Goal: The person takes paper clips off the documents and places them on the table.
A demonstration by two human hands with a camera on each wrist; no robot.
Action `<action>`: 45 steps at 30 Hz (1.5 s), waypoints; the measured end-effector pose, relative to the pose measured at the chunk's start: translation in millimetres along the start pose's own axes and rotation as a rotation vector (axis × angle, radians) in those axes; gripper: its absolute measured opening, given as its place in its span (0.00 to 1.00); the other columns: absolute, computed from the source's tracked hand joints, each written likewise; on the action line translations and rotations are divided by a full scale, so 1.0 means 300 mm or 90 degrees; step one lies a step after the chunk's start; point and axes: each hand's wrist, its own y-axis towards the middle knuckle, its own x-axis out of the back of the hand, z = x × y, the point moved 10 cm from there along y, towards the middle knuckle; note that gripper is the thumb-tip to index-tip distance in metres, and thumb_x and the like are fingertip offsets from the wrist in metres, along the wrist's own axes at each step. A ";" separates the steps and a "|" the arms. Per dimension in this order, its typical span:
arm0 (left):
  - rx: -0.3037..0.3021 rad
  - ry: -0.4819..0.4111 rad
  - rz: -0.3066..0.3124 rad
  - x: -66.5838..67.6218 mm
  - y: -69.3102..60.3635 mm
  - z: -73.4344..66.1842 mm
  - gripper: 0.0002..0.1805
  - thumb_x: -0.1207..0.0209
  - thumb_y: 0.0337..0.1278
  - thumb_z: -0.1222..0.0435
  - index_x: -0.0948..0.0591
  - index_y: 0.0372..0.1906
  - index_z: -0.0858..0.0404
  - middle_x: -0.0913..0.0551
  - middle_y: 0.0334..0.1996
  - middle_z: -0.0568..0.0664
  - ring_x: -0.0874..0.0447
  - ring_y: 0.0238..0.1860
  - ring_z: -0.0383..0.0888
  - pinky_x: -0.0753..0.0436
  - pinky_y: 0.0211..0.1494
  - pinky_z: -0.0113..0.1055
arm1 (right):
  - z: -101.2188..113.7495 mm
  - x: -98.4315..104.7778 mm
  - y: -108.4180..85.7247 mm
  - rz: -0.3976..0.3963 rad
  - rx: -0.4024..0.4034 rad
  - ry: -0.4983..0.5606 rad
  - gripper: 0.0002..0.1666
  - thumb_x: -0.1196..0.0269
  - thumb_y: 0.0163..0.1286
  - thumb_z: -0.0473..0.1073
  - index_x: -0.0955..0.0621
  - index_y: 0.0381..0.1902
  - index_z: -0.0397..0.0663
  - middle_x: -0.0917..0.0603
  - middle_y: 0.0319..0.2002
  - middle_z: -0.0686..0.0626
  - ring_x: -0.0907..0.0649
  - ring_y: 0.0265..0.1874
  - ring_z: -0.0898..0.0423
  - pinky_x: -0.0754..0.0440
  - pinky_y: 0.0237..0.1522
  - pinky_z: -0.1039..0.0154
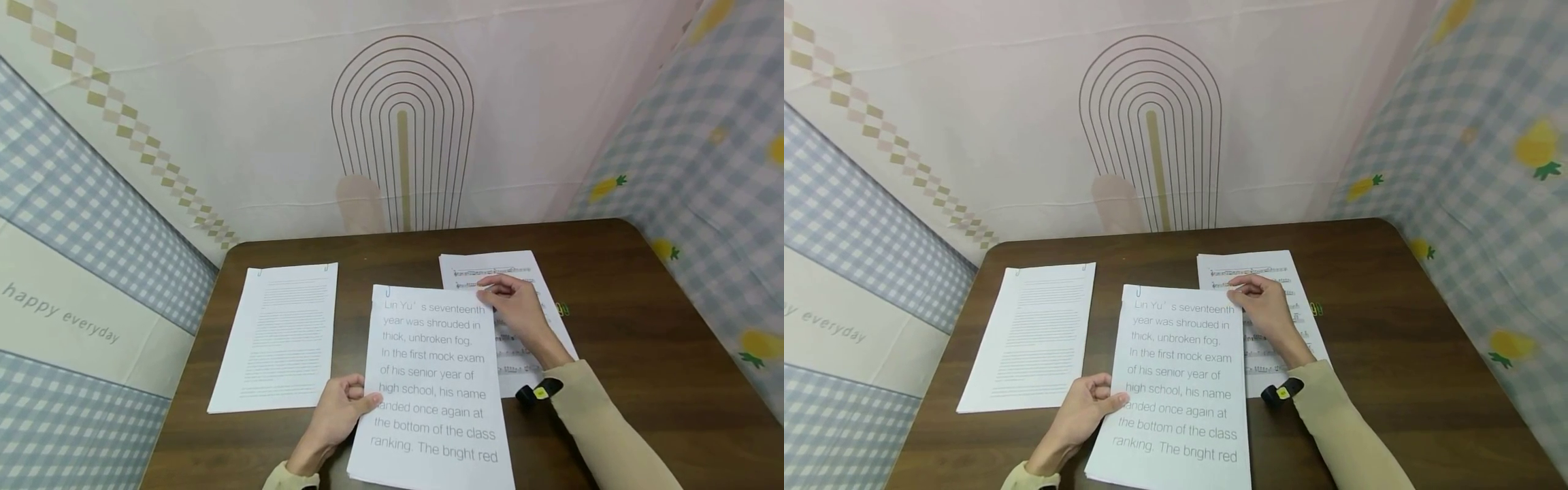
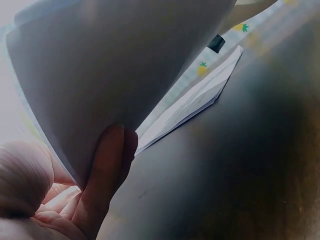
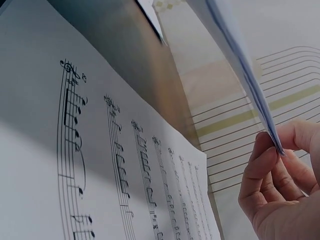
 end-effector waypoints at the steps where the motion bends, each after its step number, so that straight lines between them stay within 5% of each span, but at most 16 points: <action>1: 0.001 0.001 0.001 -0.001 0.000 0.000 0.15 0.32 0.67 0.74 0.19 0.52 0.82 0.07 0.39 0.72 0.05 0.29 0.41 0.08 0.35 0.32 | 0.000 0.001 0.000 -0.001 -0.001 0.002 0.17 0.32 0.79 0.44 0.14 0.60 0.42 0.09 0.43 0.45 0.12 0.35 0.61 0.18 0.41 0.71; 10: 0.004 0.014 0.003 -0.008 0.007 0.002 0.15 0.32 0.68 0.74 0.19 0.52 0.81 0.06 0.39 0.70 0.04 0.31 0.46 0.07 0.35 0.34 | -0.020 0.042 0.013 -0.036 -0.015 -0.002 0.21 0.33 0.80 0.46 0.15 0.62 0.39 0.08 0.42 0.49 0.13 0.35 0.62 0.15 0.41 0.70; 15: 0.002 0.024 -0.007 0.001 0.006 0.001 0.14 0.32 0.67 0.74 0.18 0.51 0.81 0.06 0.39 0.70 0.04 0.30 0.44 0.08 0.35 0.33 | -0.037 0.097 0.013 -0.056 -0.017 0.000 0.21 0.32 0.80 0.46 0.16 0.62 0.37 0.09 0.36 0.59 0.12 0.33 0.60 0.12 0.40 0.69; 21: 0.002 0.017 -0.013 0.013 0.006 0.003 0.15 0.32 0.67 0.74 0.18 0.52 0.81 0.07 0.39 0.71 0.04 0.30 0.44 0.08 0.35 0.34 | -0.063 0.184 -0.006 -0.075 -0.018 -0.043 0.21 0.32 0.80 0.48 0.15 0.62 0.40 0.09 0.38 0.57 0.11 0.36 0.57 0.12 0.41 0.69; 45: 0.028 0.025 -0.069 0.070 0.011 0.018 0.12 0.33 0.68 0.73 0.17 0.51 0.77 0.05 0.38 0.65 0.03 0.32 0.51 0.07 0.35 0.37 | -0.281 0.470 -0.034 -0.145 -0.059 -0.146 0.20 0.35 0.82 0.43 0.15 0.63 0.37 0.13 0.35 0.66 0.14 0.31 0.66 0.14 0.35 0.71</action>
